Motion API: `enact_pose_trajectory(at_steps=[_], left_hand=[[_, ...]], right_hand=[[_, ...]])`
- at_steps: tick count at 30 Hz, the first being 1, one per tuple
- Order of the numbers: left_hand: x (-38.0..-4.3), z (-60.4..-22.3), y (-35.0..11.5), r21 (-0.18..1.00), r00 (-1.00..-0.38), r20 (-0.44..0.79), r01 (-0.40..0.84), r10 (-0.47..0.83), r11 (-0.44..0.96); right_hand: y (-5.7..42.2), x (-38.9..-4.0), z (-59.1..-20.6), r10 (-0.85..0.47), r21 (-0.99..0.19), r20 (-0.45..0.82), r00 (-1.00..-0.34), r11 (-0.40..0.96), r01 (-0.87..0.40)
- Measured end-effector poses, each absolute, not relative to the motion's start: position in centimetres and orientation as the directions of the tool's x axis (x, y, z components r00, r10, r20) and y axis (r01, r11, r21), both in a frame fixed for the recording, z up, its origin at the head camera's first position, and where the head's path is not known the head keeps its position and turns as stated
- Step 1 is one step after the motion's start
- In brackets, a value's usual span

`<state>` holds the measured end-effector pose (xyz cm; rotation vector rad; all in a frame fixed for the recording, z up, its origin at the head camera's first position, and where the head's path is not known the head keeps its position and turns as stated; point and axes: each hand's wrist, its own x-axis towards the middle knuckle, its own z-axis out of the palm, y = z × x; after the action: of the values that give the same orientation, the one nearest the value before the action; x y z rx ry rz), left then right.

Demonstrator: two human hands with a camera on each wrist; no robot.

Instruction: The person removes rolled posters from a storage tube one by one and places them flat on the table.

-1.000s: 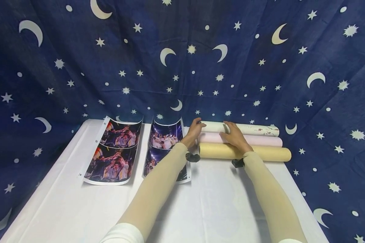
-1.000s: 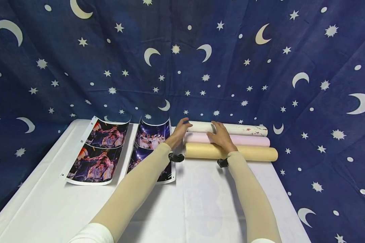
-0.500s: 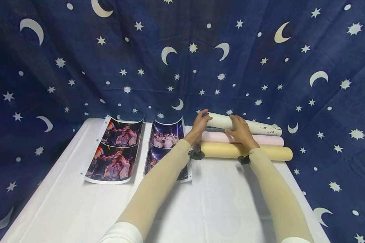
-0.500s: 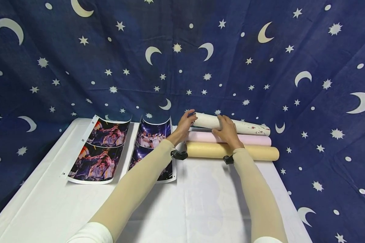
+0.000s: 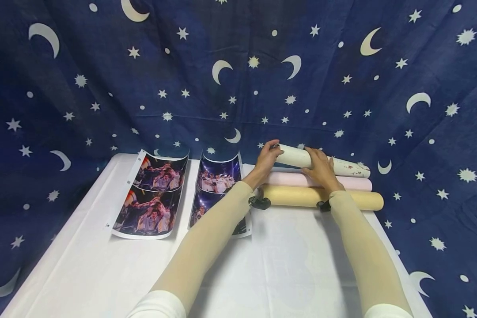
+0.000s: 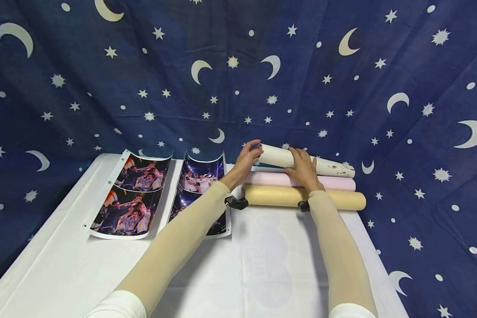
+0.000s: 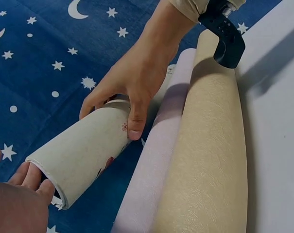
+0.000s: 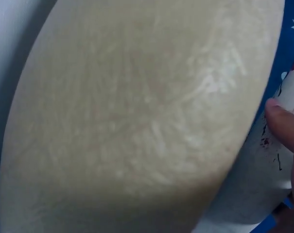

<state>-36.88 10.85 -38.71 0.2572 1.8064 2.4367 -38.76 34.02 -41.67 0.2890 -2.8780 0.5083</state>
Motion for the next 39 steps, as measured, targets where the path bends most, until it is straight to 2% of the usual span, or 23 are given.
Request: enact_pose_trajectory(at_steps=[9, 14, 22, 29, 36, 39], left_hand=[[-36.8, -38.9, 10.6, 0.953, -0.982, 0.061, 0.004, 0.178, -0.303], [-36.5, -38.5, 10.3, 0.955, -0.984, 0.066, 0.013, 0.168, -0.297], [-36.0, -38.3, 8.6, 0.984, -0.992, 0.063, 0.043, 0.112, -0.172], [-35.6, -38.4, 6.7, 0.998, -0.991, 0.055, 0.053, 0.121, -0.02], [-34.9, -38.1, 5.4, 0.998, -0.988, 0.047, 0.052, 0.144, 0.028], [-34.6, -38.0, 4.8, 0.995, -0.986, 0.079, 0.087, 0.147, 0.054]], right_hand=[[34.4, -38.9, -41.9, -0.2, -0.243, 0.239, -0.95, 0.935, -0.258], [34.5, -38.8, -41.8, -0.222, -0.202, 0.285, -0.932, 0.937, -0.285], [33.4, -38.2, -40.6, -0.261, -0.148, 0.361, -0.895, 0.932, -0.332], [32.2, -37.2, -39.8, -0.313, -0.063, 0.413, -0.855, 0.927, -0.37], [31.2, -35.7, -39.2, -0.377, 0.015, 0.494, -0.784, 0.905, -0.426], [30.8, -35.0, -38.8, -0.396, 0.04, 0.511, -0.763, 0.898, -0.439]])
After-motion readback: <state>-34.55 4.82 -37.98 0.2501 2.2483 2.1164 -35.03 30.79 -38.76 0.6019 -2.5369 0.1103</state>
